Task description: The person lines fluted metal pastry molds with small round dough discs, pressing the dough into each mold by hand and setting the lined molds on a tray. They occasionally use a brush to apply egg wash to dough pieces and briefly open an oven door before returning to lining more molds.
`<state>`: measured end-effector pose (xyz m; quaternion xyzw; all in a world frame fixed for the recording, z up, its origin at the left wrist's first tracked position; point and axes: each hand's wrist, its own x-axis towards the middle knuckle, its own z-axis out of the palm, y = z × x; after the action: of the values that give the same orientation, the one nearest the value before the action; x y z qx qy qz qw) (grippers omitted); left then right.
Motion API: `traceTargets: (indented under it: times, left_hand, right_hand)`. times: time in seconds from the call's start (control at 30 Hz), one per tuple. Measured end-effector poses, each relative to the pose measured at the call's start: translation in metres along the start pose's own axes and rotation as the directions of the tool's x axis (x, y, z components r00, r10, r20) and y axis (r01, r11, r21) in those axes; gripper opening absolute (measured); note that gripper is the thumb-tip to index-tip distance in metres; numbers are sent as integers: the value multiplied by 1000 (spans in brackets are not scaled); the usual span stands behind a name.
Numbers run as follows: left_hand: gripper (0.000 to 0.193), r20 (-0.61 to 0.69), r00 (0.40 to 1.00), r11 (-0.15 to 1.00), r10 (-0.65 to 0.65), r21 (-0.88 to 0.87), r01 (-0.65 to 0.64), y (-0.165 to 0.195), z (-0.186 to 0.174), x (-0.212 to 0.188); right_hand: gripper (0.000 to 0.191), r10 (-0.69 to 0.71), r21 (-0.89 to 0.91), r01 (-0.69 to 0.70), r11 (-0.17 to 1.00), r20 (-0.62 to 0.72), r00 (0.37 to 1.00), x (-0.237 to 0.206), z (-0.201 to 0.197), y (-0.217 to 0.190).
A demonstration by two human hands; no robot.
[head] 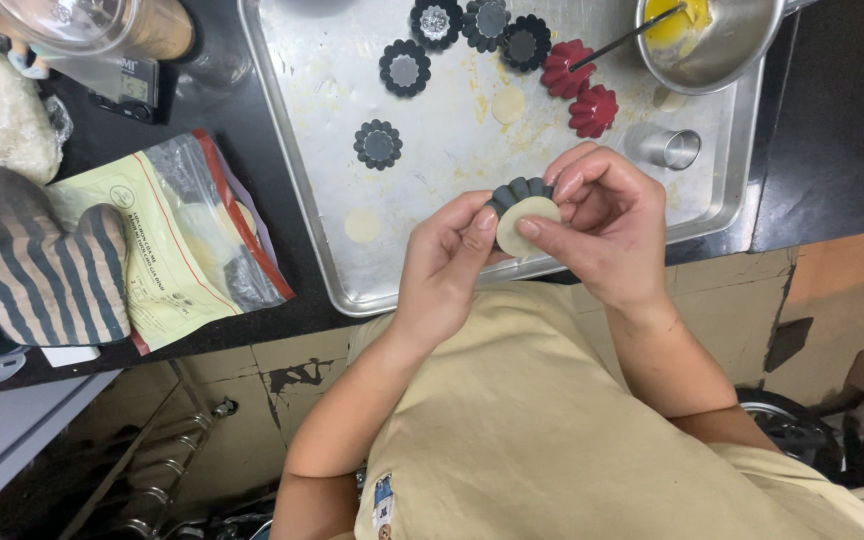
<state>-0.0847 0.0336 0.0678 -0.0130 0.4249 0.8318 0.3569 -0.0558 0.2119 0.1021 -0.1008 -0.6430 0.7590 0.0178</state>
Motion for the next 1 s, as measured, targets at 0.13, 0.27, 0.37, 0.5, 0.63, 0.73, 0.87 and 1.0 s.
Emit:
traceTargets:
  times: [0.13, 0.27, 0.37, 0.5, 0.63, 0.73, 0.87, 1.0]
  left_hand:
    - [37, 5, 1000, 999, -19, -42, 19, -4, -4, 0]
    - [36, 24, 1000, 999, -1, 46, 0, -9, -2, 0]
    - [35, 39, 999, 998, 1, 68, -4, -10, -3, 1]
    - [35, 29, 998, 998, -64, -8, 64, -4, -7, 4]
    - [37, 21, 996, 996, -82, -38, 83, -1, -6, 3]
    - [36, 20, 999, 999, -29, 33, 28, -2, -1, 2]
    - [35, 23, 1000, 998, -7, 63, 6, -1, 1, 0]
    - [35, 28, 999, 999, -27, -18, 28, 5, -2, -1]
  right_hand:
    - [42, 34, 2, -34, 999, 113, 993, 3, -4, -5]
    - [40, 17, -96, -7, 995, 98, 995, 3, -7, -1]
    - [32, 87, -102, -85, 991, 18, 996, 3, -8, 0]
    - [18, 158, -31, -157, 987, 50, 986, 4, -13, -10]
    - [31, 97, -7, -97, 995, 102, 990, 3, -11, -15]
    - [38, 57, -21, -56, 998, 71, 996, 1, -6, -11]
    - [25, 87, -46, -86, 995, 18, 996, 0, -7, -9]
    - [28, 156, -15, -155, 988, 62, 986, 3, -13, -22]
